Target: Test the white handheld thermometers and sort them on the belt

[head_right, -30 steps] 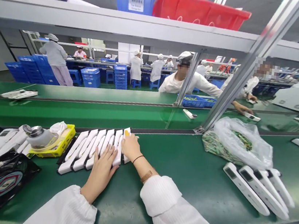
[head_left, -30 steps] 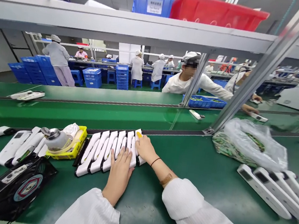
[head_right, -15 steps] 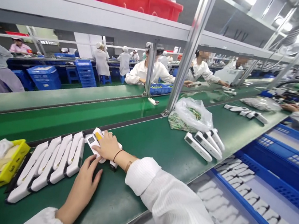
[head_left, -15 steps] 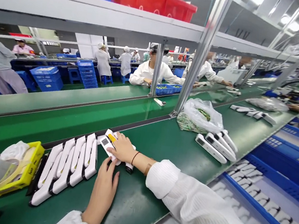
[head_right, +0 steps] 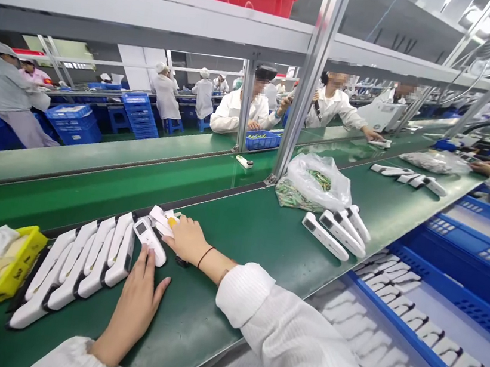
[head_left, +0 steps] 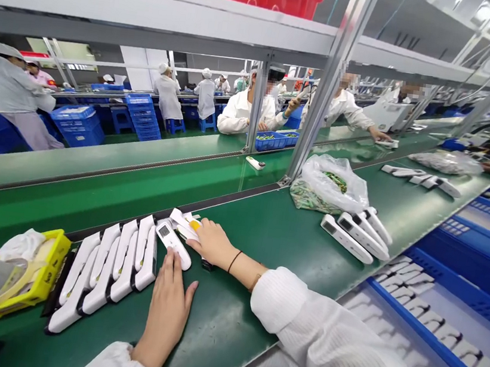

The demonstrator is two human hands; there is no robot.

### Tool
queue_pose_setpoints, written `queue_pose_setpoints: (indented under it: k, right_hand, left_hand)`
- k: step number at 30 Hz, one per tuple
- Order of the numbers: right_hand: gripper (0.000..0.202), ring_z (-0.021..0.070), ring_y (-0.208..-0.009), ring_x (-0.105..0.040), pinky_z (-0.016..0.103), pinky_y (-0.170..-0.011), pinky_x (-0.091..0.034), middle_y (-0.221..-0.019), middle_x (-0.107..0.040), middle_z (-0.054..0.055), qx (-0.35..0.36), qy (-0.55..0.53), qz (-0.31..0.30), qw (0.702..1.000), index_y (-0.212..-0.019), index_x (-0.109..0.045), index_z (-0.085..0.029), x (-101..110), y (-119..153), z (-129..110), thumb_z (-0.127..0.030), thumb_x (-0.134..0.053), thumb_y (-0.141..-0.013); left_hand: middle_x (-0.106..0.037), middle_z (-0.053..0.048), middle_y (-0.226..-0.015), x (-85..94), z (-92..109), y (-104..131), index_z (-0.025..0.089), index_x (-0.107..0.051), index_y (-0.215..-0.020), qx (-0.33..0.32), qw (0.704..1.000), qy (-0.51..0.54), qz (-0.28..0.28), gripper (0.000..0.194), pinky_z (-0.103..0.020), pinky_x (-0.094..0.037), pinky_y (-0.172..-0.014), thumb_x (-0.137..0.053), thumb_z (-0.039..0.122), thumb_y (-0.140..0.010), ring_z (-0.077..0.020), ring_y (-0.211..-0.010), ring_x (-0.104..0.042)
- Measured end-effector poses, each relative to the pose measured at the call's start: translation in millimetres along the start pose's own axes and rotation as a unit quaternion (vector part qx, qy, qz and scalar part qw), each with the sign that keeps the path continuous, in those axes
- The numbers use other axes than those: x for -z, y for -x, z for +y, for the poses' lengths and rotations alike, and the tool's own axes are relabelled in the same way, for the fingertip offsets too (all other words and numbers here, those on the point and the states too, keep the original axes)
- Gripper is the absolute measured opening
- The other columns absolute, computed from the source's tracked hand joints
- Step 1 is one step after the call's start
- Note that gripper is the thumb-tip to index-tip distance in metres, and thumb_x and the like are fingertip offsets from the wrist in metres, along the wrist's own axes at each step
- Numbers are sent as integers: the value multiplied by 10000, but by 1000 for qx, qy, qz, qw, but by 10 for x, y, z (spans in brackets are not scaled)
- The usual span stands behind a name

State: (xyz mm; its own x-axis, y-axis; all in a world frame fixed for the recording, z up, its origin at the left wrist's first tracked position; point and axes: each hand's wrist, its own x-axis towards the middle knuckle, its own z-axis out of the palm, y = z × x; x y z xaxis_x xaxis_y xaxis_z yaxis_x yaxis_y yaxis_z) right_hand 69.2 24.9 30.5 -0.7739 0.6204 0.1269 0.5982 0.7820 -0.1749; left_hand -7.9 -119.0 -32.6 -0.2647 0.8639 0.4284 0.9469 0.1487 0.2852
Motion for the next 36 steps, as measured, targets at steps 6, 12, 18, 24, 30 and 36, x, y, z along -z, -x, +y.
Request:
queue_pose_setpoints:
  k: [6, 12, 18, 24, 30, 36]
  right_hand:
    - [435, 261, -1015, -528, 386, -836, -471, -1120, -533, 149, 6, -12, 9, 1000, -1169, -530, -132, -39, -126, -28, -477, -442, -919]
    - [474, 266, -1008, -537, 382, -826, -466, -1097, -544, 159, 37, -18, -4, 999, -1157, -552, -120, 7, -136, -5, -505, -406, -924]
    - [798, 344, -1083, -490, 478, -875, -412, -1192, -497, 216, 33, -13, -14, 999, -1334, -428, -135, -4, -147, -103, -689, -511, -765]
    - [744, 328, -1069, -490, 445, -858, -412, -1214, -479, 189, 62, -9, -21, 998, -1379, -389, -189, -18, -98, 30, -469, -635, -735]
    - [718, 286, -969, -511, 413, -842, -417, -1123, -522, 151, 117, 10, -38, 992, -1355, -431, -152, 141, 292, 420, -443, -627, -728]
    - [743, 314, -955, -507, 427, -810, -426, -1097, -522, 190, 84, 56, -69, 992, -1247, -535, -88, 259, 628, 570, -571, -645, -694]
  left_hand:
    - [-275, -289, -1465, -50, 42, -13, 11, -230, -1416, 75, 994, 80, -21, 655, -585, -285, -1065, -400, 402, -918, -390, -1348, -294]
    - [-383, -233, -1431, -141, 53, -76, 76, -263, -1414, 86, 989, 116, -26, 587, -621, -201, -1081, -402, 346, -911, -371, -1367, -265]
    - [-509, -150, -1293, 56, -23, -151, 169, -605, -1035, 83, 982, 169, -12, 274, -580, -317, -1055, -403, 183, -849, -332, -1302, -394]
    - [-334, -149, -1375, 284, -247, -582, 181, -443, -1257, 84, 977, 193, 8, 551, -496, -282, -1105, -436, 36, -725, -288, -1374, -274]
    - [-248, -235, -1464, 37, -280, -827, 130, -238, -1421, 59, 968, 226, -92, 842, -560, -254, -1087, -634, 98, -679, -380, -1397, -167]
    - [-358, -102, -1461, -89, 17, -687, 244, -366, -1372, -3, 949, 287, -132, 626, -455, -272, -1115, -549, 133, -783, -253, -1371, -305]
